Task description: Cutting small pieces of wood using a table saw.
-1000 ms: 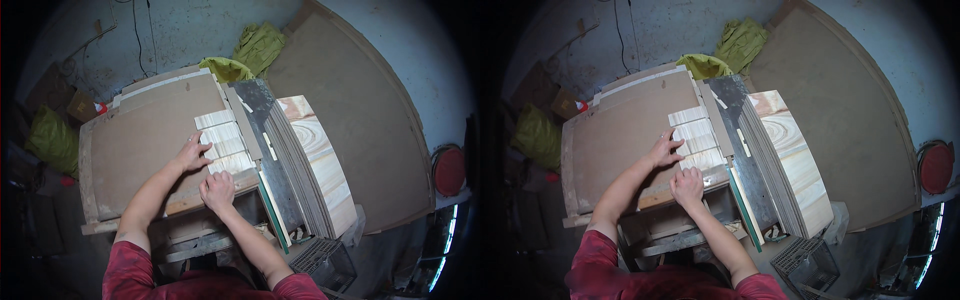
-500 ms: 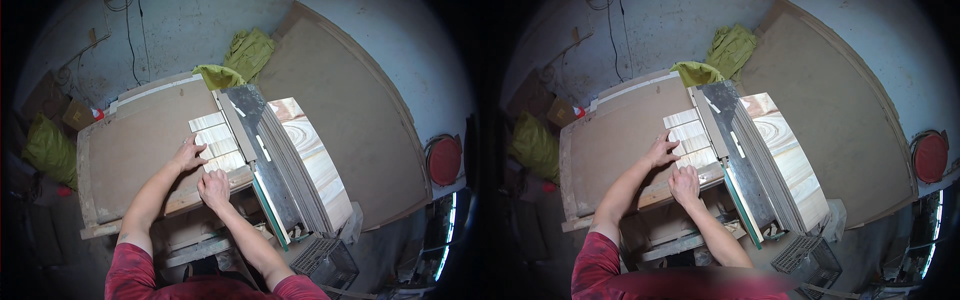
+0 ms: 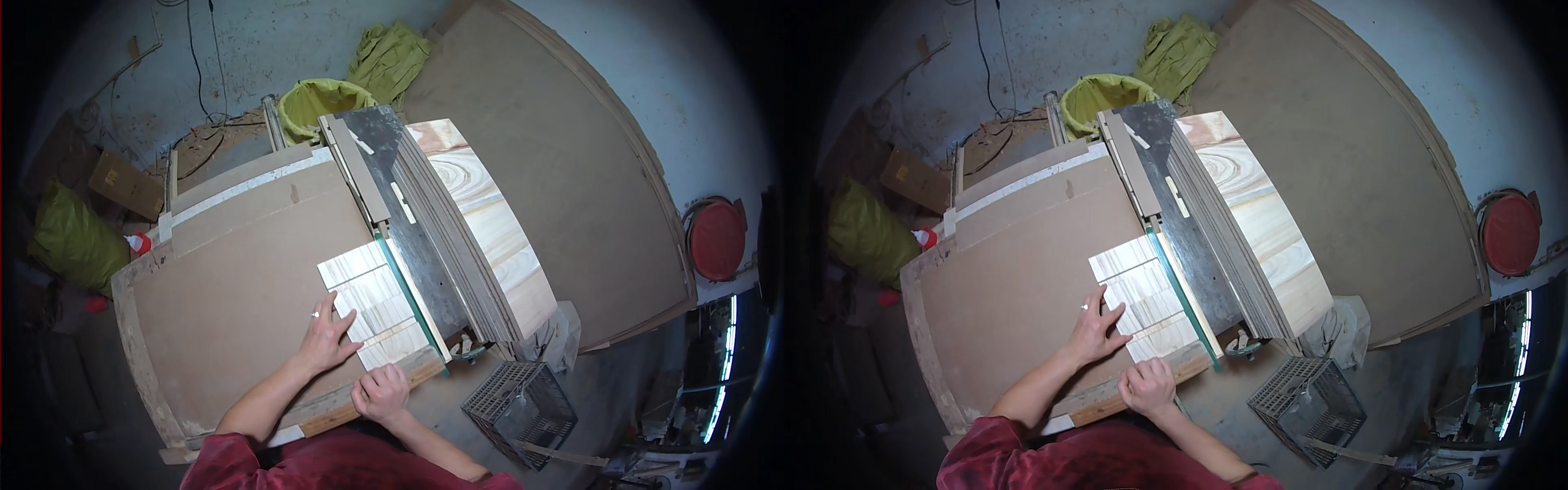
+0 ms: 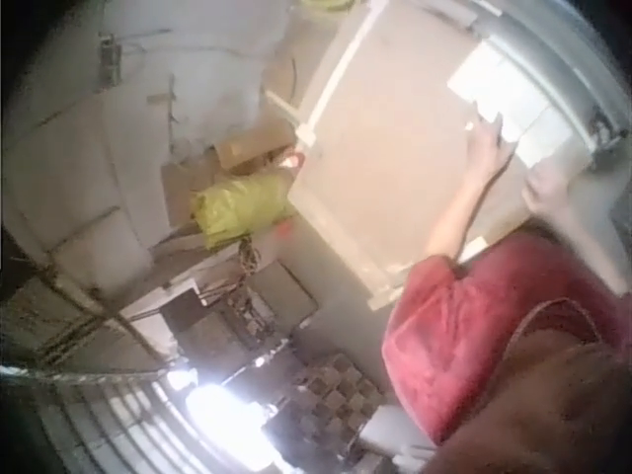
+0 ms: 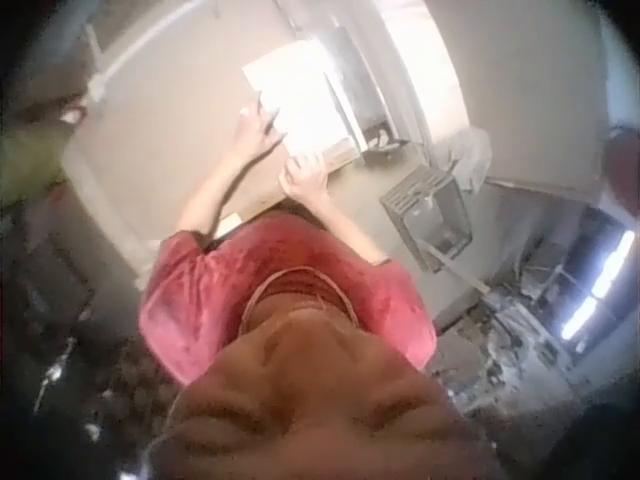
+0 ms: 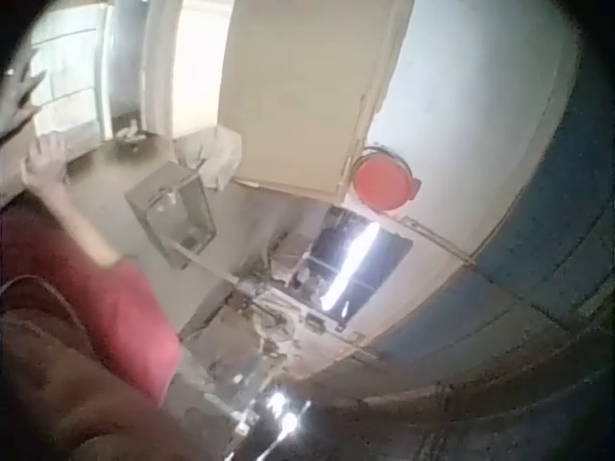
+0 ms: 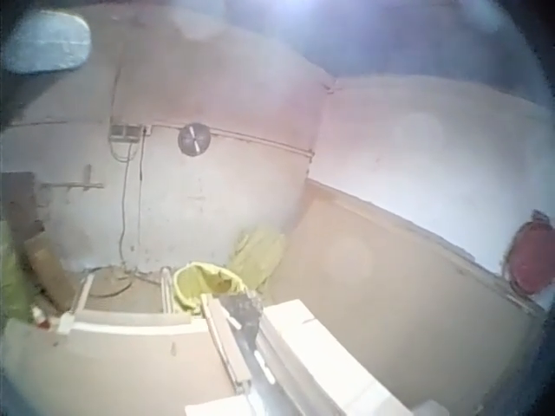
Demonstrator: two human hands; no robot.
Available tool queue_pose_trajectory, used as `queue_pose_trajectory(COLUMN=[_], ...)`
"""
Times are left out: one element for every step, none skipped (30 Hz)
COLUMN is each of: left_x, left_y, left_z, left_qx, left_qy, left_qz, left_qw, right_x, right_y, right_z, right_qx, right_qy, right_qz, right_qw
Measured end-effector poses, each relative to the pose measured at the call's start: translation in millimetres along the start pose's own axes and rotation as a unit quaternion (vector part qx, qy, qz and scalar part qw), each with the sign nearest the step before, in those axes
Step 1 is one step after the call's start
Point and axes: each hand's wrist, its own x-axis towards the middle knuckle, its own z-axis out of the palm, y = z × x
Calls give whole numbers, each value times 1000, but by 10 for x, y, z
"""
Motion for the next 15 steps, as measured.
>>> queue_pose_trajectory(left_x=[-55,-78,-54,-19,28,64,98,136,197,271,364,456,557,665,773], left_y=[87,166,232,254,255,238,190,120,74,16,-56,-134,-230,-331,-434], left_z=[40,67,89,123,153,165,172,172,153,128,96,35,-20,-79,-140], left_qx=[2,5,-1,-1,1,3,6,6,5,5,13,23,16,19,19], left_qy=[-6,-12,-13,-13,-10,-7,-7,0,5,5,-1,-6,-12,-10,-9], left_qz=[8,16,16,15,15,13,10,12,16,15,18,20,9,6,8], left_qw=[1000,1000,1000,1000,1000,1000,1000,1000,1000,1000,1000,1000,1000,1000,1000], right_x=[-82,-138,-161,-166,-152,-124,-81,-24,50,138,241,358,482,616,755], right_y=[-4,-5,5,21,37,41,42,49,62,72,82,84,91,108,125], right_z=[-58,-105,-137,-150,-137,-110,-81,-52,-24,10,63,141,217,290,362], right_qx=[11,13,13,13,14,18,22,26,20,13,14,11,8,11,5], right_qy=[2,0,1,2,2,5,8,7,3,-1,-1,4,9,9,13], right_qz=[1,2,2,1,1,0,-2,-3,1,5,5,6,8,5,3], right_qw=[1000,1000,1000,1000,1000,1000,1000,1000,1000,1000,1000,1000,1000,1000,1000])
